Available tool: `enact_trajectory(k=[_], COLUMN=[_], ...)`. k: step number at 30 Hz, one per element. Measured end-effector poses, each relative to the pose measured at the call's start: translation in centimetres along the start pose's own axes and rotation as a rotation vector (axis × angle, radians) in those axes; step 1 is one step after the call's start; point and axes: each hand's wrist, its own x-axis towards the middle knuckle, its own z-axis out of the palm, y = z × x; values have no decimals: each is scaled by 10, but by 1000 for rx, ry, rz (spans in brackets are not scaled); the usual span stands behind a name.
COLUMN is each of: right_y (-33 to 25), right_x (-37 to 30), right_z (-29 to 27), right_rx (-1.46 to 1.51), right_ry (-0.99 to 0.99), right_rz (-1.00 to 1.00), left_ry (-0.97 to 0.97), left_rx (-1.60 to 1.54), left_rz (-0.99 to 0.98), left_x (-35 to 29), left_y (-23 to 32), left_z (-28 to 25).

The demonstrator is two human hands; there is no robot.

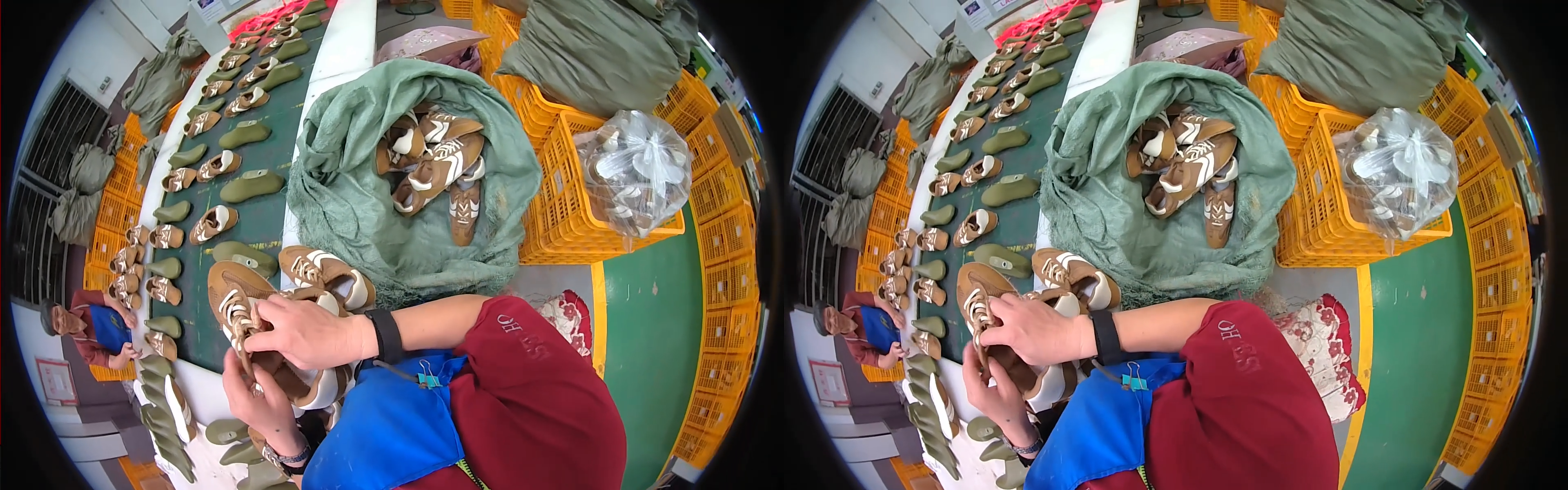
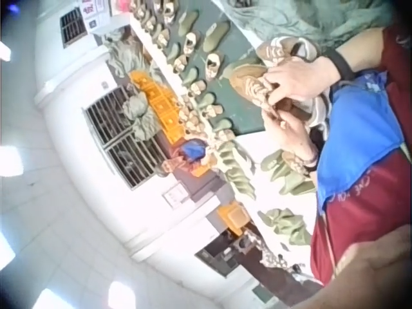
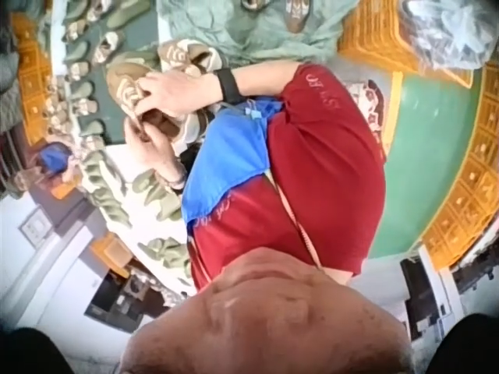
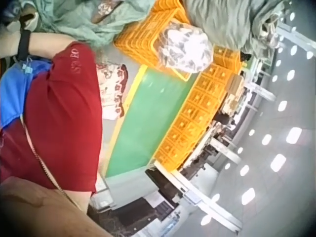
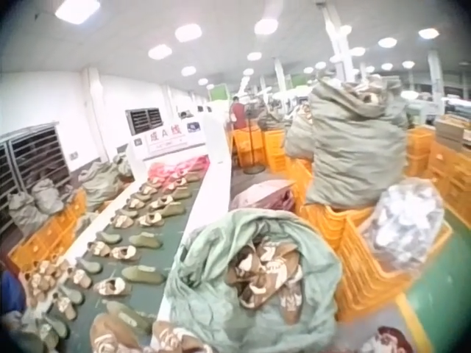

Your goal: Sort and arrange shoe uppers and shoe lasts at a manufacturing workstation.

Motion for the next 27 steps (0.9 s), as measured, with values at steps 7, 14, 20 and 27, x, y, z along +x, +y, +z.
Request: enact_trajectory(k=[7, 14, 20, 27], right_y=[0, 8, 0, 8], right_x=[0, -12, -2, 3], right_z=[2, -6, -6, 0], right_rx=[309, 352, 302, 364], right_ry=[-119, -65, 84, 195], right_rz=[-67, 107, 96, 115], left_ry=[105, 55, -60, -85], left_rx=[-96, -193, 7, -54], left_rz=[-173, 13, 75, 46], left_x=[-3, 8, 4, 10], left_y=[-5, -16, 7, 6], left_z=[-13, -2, -6, -3])
